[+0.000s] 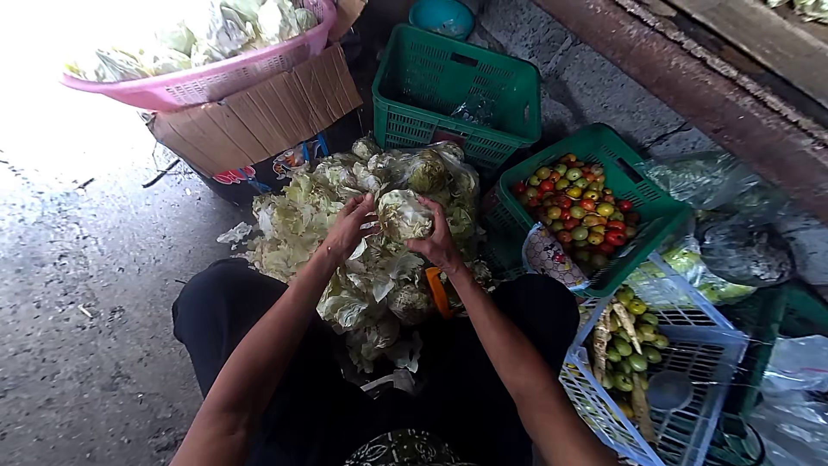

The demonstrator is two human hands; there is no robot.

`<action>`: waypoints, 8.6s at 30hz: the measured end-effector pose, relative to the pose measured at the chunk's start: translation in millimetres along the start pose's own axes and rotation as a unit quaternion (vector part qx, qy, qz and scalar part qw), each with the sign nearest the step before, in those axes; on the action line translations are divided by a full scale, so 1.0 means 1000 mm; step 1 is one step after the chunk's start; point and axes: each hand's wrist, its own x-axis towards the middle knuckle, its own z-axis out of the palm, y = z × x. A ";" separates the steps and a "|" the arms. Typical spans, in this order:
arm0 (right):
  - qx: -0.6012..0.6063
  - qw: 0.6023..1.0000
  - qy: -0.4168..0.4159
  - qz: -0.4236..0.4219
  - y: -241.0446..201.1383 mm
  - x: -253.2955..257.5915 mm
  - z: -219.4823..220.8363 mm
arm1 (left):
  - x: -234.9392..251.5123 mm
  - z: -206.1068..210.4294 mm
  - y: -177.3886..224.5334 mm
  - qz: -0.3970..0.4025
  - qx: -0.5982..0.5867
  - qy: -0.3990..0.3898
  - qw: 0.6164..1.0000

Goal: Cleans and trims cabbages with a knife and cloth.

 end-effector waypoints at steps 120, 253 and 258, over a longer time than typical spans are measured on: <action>0.439 0.808 0.129 0.371 0.003 -0.004 0.015 | -0.003 0.011 -0.010 0.262 0.348 0.068 0.898; 0.281 0.889 -0.043 0.358 0.001 0.000 0.009 | -0.009 0.014 -0.002 0.016 0.125 -0.101 0.987; 0.274 0.887 -0.040 0.370 -0.001 -0.002 0.006 | -0.010 0.014 -0.005 0.037 0.184 -0.094 0.978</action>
